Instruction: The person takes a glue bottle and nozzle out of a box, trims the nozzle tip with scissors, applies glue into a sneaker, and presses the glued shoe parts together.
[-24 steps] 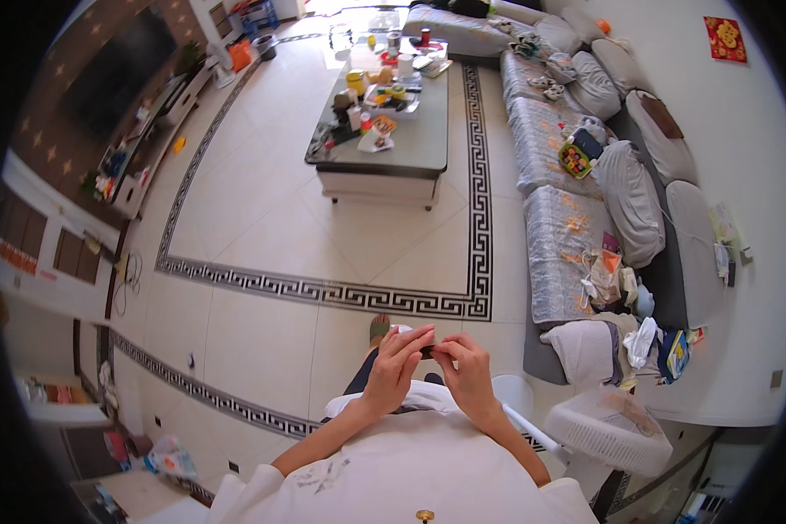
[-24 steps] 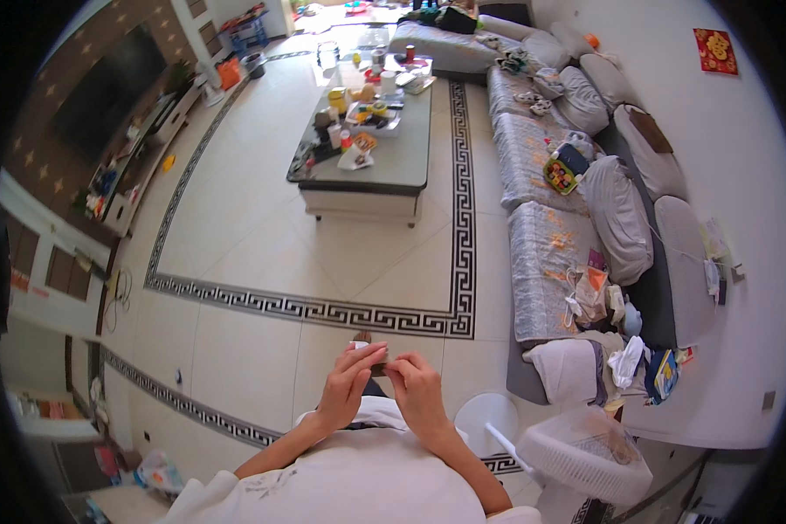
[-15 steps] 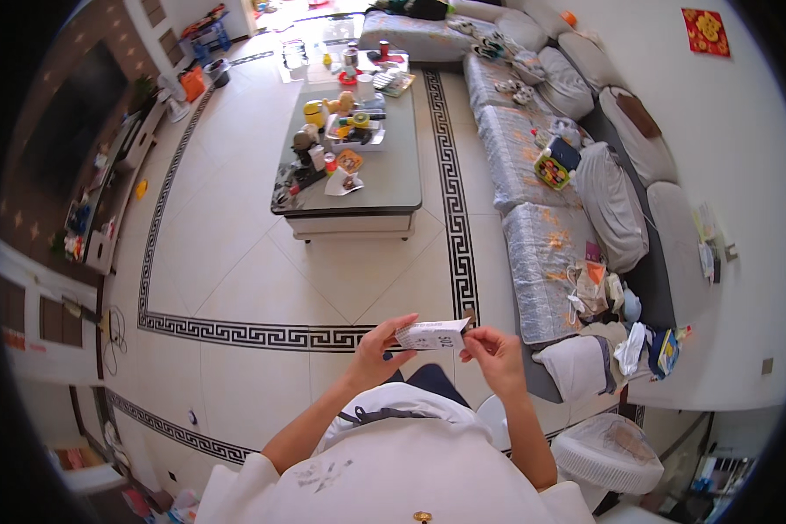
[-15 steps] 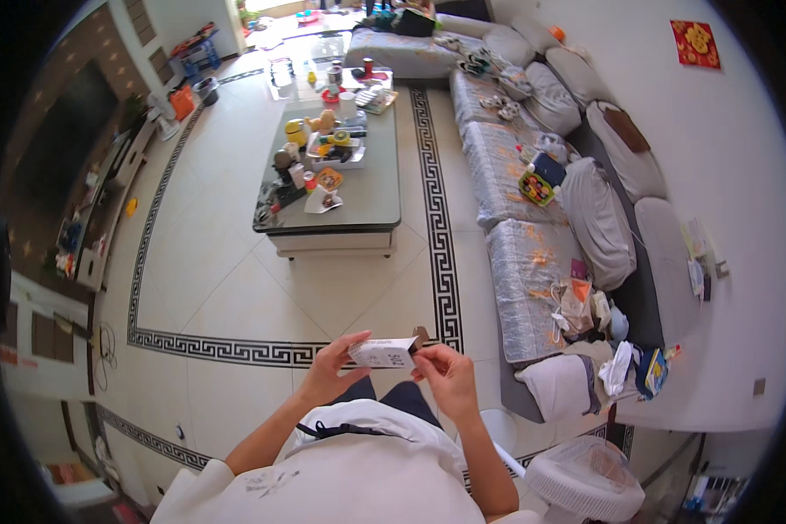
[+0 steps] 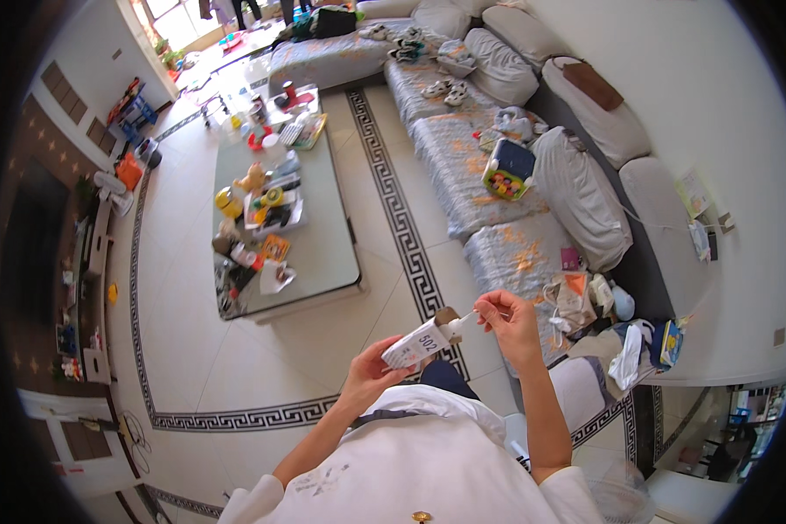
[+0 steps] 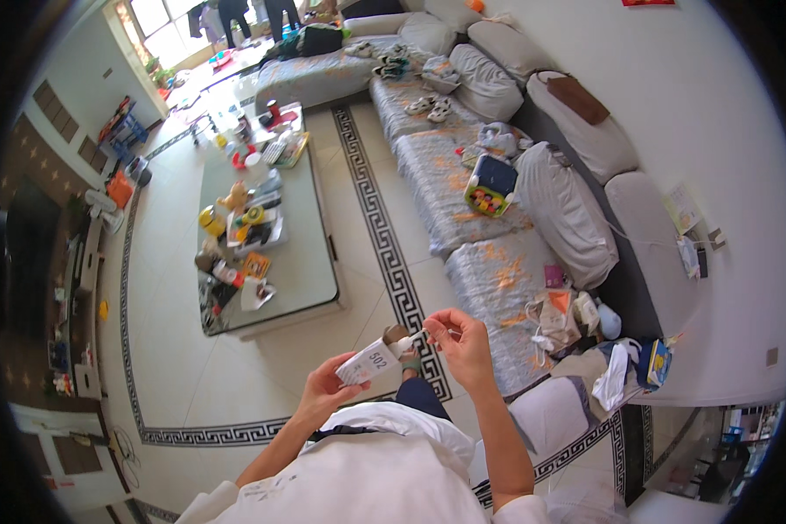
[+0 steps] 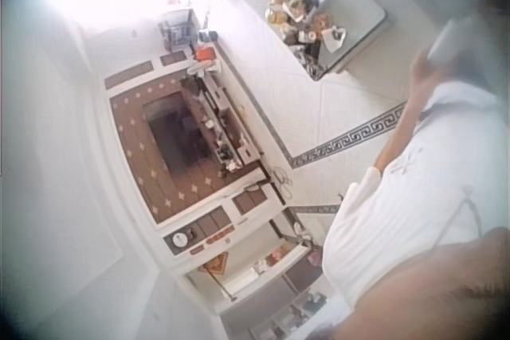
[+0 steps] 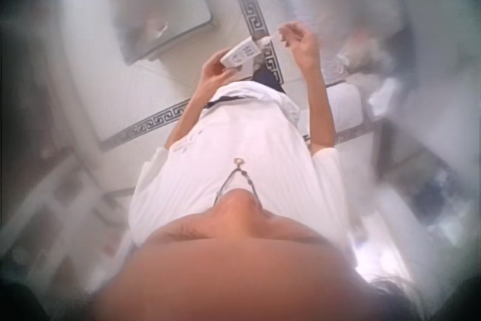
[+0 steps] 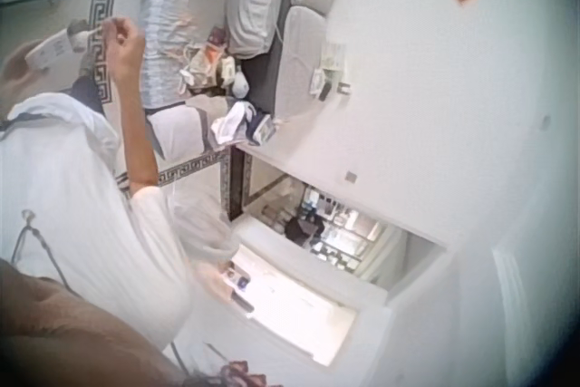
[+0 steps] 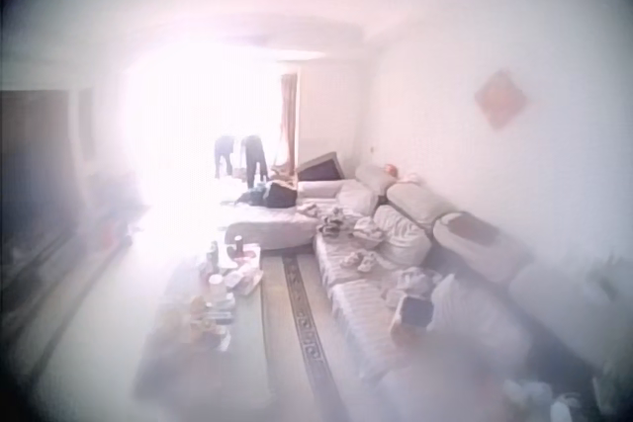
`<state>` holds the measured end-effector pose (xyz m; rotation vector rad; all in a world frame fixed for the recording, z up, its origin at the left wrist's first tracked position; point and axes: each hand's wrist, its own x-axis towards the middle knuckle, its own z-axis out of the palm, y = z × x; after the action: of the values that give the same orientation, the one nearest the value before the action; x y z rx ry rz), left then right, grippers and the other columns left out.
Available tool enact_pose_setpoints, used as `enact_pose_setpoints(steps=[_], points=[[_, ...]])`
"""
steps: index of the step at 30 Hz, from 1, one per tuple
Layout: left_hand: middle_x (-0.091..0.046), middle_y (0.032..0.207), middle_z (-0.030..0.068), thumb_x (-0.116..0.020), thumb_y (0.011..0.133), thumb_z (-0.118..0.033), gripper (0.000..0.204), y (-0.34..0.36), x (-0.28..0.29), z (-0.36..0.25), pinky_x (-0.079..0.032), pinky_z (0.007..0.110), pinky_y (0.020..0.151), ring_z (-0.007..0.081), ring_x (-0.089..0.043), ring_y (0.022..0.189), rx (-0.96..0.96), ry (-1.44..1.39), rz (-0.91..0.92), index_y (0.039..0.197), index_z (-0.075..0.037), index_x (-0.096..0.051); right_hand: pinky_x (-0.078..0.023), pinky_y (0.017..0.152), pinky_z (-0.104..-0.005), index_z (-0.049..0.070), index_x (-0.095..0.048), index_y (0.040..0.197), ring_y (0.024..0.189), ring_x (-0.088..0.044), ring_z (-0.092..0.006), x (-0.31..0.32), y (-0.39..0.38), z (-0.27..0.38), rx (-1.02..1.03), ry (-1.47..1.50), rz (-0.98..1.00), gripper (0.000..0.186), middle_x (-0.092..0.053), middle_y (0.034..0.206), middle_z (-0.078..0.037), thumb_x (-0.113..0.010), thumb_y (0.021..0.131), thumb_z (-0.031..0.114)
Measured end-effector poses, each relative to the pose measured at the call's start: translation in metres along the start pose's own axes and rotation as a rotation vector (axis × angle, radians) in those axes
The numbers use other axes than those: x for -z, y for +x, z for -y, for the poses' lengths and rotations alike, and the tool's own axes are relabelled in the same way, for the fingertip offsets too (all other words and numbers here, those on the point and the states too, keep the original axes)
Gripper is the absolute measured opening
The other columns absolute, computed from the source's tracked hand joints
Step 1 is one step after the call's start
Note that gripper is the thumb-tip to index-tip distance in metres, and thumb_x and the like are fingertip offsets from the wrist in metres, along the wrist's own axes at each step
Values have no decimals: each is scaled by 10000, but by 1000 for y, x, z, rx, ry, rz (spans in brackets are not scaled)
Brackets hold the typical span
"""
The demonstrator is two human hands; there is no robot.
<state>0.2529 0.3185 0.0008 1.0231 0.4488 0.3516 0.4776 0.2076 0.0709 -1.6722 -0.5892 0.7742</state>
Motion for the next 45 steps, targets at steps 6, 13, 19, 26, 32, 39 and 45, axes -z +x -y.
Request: enact_pose_setpoints(steps=[6,13,19,26,32,39,45], points=[[-589,1170,142,-656,805,73,558,91,-18,-23,-522,382,908,229,-626,1010,22,-152,37,1315,-35,-454,-490,607,-223,-11,-634,896,653,-609,-92,44,107,42,64,171,79,193,-672,786,-50,-623,911,181],[-572,1215,121,-634,804,98,540,208,7,-52,-526,405,919,240,-579,1104,-121,-148,-70,1297,-45,-469,-540,708,-264,-45,-628,922,745,-669,-158,49,226,72,183,245,105,143,-677,853,-97,-613,903,95],[-564,1213,101,-627,800,133,532,329,49,-106,-507,390,958,236,-552,1141,-211,-188,14,1284,-42,-495,-545,743,-263,-60,-637,946,780,-673,-162,34,336,113,373,156,36,95,-675,880,-109,-627,859,-23],[-564,1201,103,-638,795,127,525,455,102,-174,-514,391,950,236,-558,1127,-162,-272,78,1276,-27,-492,-550,743,-253,-55,-648,936,803,-675,-160,8,472,189,515,7,-10,100,-678,865,-104,-644,838,-37],[-567,1191,99,-642,794,123,515,547,138,-221,-515,400,948,238,-565,1117,-241,-227,48,1267,-30,-507,-543,746,-248,-45,-651,945,806,-668,-142,-14,585,218,557,-44,-22,110,-687,891,-106,-642,835,-43],[-567,1190,102,-646,798,113,513,664,187,-258,-514,393,947,230,-564,1120,-245,-234,-12,1271,-11,-492,-545,736,-252,-45,-652,940,802,-669,-145,-39,729,234,562,-34,62,103,-686,875,-99,-642,837,-38],[-574,1175,104,-636,792,127,474,758,242,-299,-502,370,959,222,-571,1100,-209,-192,-90,1221,-23,-501,-516,635,-244,13,-676,875,710,-666,-129,-94,859,243,642,-216,141,106,-689,810,-88,-707,775,2]])
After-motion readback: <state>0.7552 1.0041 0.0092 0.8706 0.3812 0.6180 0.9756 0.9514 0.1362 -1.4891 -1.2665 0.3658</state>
